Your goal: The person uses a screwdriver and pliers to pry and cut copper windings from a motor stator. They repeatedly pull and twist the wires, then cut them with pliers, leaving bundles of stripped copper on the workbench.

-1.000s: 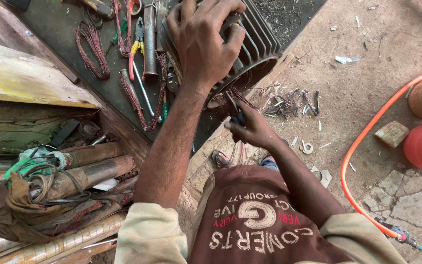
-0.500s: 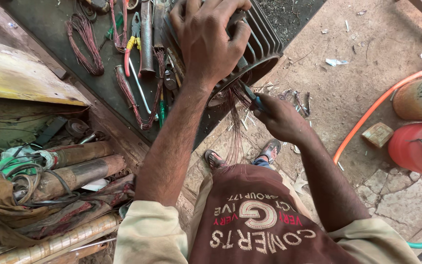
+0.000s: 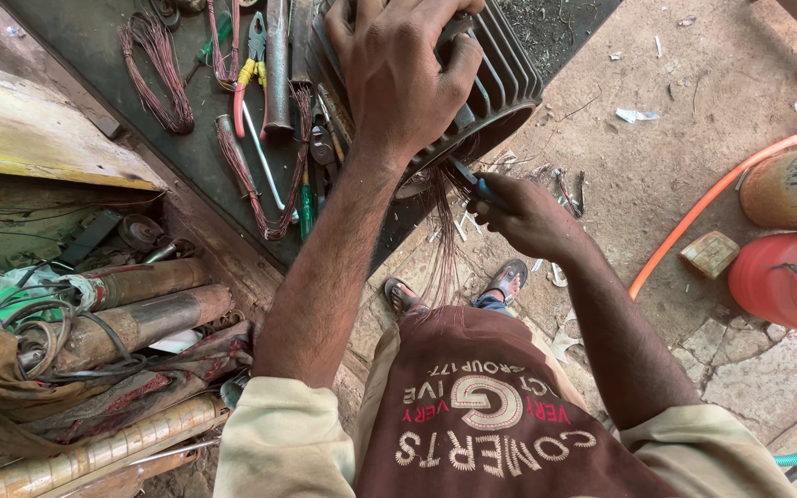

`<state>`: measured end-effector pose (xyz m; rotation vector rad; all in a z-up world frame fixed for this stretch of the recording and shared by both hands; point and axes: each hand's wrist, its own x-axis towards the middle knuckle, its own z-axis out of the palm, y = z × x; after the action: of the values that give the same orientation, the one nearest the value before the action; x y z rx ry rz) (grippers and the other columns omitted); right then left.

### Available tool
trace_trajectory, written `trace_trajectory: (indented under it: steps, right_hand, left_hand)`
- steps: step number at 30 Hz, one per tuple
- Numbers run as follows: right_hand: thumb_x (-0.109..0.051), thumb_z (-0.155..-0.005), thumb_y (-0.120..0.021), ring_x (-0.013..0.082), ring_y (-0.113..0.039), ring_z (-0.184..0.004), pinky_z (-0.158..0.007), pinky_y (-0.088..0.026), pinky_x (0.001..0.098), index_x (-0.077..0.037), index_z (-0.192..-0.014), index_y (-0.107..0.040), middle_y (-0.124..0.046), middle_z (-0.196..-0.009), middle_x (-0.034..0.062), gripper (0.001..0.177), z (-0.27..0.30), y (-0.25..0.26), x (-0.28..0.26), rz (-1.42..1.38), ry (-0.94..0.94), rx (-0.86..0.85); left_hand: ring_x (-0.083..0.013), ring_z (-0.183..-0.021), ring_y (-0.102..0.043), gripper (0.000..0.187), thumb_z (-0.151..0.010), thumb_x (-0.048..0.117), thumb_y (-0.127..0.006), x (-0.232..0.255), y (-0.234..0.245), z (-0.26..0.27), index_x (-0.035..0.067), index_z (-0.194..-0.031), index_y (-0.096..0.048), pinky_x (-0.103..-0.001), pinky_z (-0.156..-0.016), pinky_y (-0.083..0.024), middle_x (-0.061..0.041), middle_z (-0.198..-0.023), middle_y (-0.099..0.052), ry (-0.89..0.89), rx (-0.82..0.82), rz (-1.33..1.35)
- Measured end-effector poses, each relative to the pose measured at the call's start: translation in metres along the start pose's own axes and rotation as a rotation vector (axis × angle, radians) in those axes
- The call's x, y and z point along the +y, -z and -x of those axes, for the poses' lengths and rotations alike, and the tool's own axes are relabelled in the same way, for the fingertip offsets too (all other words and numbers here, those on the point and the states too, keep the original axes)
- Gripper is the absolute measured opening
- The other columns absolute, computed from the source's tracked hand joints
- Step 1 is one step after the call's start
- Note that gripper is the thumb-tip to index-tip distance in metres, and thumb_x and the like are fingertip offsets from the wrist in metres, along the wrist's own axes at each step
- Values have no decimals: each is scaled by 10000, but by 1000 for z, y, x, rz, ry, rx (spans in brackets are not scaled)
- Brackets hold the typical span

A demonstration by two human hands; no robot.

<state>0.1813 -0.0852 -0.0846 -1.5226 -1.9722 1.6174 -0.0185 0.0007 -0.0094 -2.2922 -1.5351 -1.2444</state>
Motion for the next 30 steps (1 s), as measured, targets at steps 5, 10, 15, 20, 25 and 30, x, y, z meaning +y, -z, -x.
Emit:
trace_trajectory:
  steps: [5,10,15,20,25,30]
  right_hand:
    - [-251,-1045,-517,180,-701,-809,-778,-596,392,-91,-1212,-661,-750,-962,97,272,-2,7,-6,86,-58,-28]
    - [-234,-1053,-524,205,-702,-803,-776,-602,413,-68,-1100,-660,-740,-941,117,220,-7,10,-13,277,-44,-34]
    - [-194,-1042,-516,178,-744,-807,-758,-670,370,-36,-1090,-653,-735,-960,112,215,-7,0,-11,-40,-28,-27]
    - [-174,-1029,-545,208,-720,-775,-707,-648,375,-23,-1248,-600,-721,-942,164,272,-7,-25,11,-295,-49,41]
    - [-184,-1055,-525,184,-738,-684,-608,-649,340,-20,-1266,-592,-750,-891,136,275,-17,-56,37,-139,157,195]
    - [-159,-1051,-510,192,-729,-656,-552,-629,343,-19,-1323,-545,-747,-870,132,307,-30,-72,60,-89,238,269]
  left_hand:
    - [-154,-937,-667,229,-914,200,-684,0,-1,1,179,-1130,-758,-551,-1089,-279,34,-975,-765,24,-17,-2]
    - [-159,-1002,-658,249,-912,198,-680,4,0,1,174,-1154,-733,-549,-1107,-277,23,-1072,-763,12,3,11]
    - [-192,-1036,-640,245,-840,234,-709,13,2,-1,203,-1083,-713,-560,-1093,-301,26,-1074,-744,66,-31,-2]
    - [-190,-1038,-633,285,-833,264,-721,13,2,1,201,-1110,-692,-599,-1083,-284,37,-1077,-736,87,-74,-3]
    - [-187,-1049,-636,307,-852,270,-718,11,0,4,198,-1149,-689,-609,-1095,-285,37,-1075,-736,92,-70,6]
    - [-197,-1059,-648,320,-860,279,-712,7,-4,6,192,-1167,-688,-636,-1092,-283,26,-1086,-736,51,-35,-8]
